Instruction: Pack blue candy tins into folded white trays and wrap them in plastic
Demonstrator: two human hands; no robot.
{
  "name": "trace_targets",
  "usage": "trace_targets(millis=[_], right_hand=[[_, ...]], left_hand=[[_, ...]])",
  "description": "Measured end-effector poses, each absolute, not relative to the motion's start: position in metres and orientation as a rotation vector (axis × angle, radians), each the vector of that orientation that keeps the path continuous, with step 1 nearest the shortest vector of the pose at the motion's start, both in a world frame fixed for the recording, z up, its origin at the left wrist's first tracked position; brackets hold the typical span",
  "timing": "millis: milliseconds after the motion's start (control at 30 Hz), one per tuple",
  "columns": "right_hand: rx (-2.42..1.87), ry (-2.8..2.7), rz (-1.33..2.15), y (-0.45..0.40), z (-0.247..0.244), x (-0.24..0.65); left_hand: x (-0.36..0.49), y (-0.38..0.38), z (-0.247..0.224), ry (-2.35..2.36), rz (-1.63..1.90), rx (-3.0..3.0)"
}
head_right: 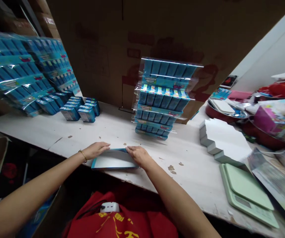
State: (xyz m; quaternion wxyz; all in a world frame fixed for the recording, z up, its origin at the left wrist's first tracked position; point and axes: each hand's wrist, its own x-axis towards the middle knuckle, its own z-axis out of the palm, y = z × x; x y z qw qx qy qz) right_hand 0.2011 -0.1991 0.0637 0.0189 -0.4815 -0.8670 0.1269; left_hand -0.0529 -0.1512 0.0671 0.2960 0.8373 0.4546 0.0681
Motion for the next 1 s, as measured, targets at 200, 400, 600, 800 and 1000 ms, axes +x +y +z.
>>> trace_targets(millis=[200,400,600,800,1000], right_hand=[[-1.655,-2.75,0.612,-0.18,0.061,0.202],[-1.707,-2.82,0.412,-0.176,0.057,0.193],[-1.589,-2.884,0.208,-0.195,0.051,0.184],[-1.417,-2.799,0.221,-0.177,0.057,0.172],[-1.569,-1.981,0.357,-0.179,0.05,0.179]], left_hand=[[-0.05,-0.138,0.054,1.105,-0.168,2.301],[-0.029,-0.156,0.049,1.292,-0.173,2.517],[-0.029,-0.174,0.056,1.21,-0.267,2.736],[-0.039,-0.187,0.053,1.355,-0.34,2.706],[-0.064,-0.201,0.051,1.601,-0.243,2.335]])
